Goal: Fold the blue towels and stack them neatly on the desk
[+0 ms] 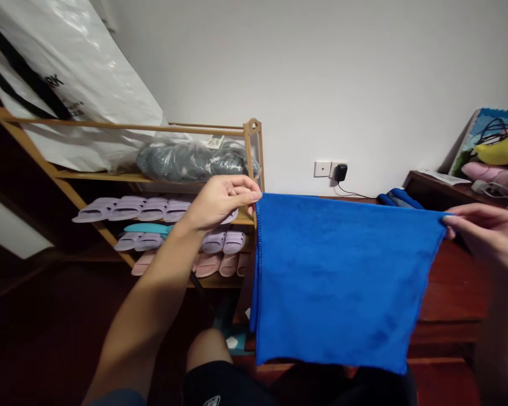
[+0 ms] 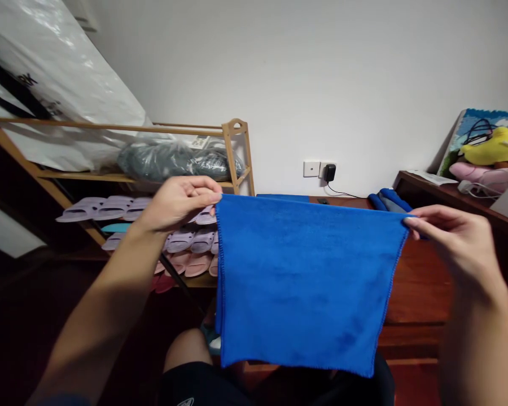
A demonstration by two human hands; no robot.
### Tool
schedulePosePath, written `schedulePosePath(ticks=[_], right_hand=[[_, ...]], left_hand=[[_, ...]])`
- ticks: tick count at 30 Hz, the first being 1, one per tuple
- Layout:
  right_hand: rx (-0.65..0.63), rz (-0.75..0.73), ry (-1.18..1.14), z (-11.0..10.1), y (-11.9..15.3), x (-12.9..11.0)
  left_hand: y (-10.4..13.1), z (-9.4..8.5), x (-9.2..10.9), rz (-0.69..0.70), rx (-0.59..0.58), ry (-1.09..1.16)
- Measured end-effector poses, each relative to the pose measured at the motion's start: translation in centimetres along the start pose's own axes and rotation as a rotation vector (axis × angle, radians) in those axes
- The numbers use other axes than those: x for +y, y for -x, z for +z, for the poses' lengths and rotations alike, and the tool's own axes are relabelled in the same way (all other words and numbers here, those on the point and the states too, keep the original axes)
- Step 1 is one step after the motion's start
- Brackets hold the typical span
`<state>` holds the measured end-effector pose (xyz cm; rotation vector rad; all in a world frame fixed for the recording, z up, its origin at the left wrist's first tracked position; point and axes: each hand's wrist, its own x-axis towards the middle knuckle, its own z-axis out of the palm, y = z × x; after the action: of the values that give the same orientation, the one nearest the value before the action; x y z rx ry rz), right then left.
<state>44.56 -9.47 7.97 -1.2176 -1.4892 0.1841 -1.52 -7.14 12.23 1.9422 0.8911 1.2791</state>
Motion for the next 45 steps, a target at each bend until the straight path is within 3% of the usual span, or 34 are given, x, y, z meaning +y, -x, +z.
schedulePosePath(ticks=[6,13,19,24,31,38,42,45], right_hand=[[-0.2,0.217,-0.209,4.5,-1.2,5.6],[-0.37,0.273,-0.177,10.3,-2.7,11.1],[-0.494,0.325,-0.119,14.7,-3.7,14.9],[-0.553,0.345,-0.059,17.7,-3.8,17.7],[-0.595,0.321,0.187,20.1,-4.5,20.0],[-0.537,0.184,0.485,21.3,-3.1,18.1],[-0.615,0.007,0.508,22.6,-0.3,15.9],[-0.734,-0.045,0.534,23.3,1.3,15.3]], left_hand=[[-1.6,0.8,-7.7,-0.132,-0.076,0.067],[-3.2,1.6,-16.3,-0.293,-0.035,0.015],[-3.3,3.4,-22.0,-0.391,0.014,-0.102],[-4.0,4.5,-25.3,-0.451,0.053,-0.256],[-5.0,5.4,-27.2,-0.449,0.035,-0.565],[-3.7,7.6,-24.5,-0.29,0.007,-0.848],[-2.3,10.3,-23.0,-0.142,-0.191,-0.882],[-1.6,11.8,-23.2,-0.137,-0.326,-0.895]])
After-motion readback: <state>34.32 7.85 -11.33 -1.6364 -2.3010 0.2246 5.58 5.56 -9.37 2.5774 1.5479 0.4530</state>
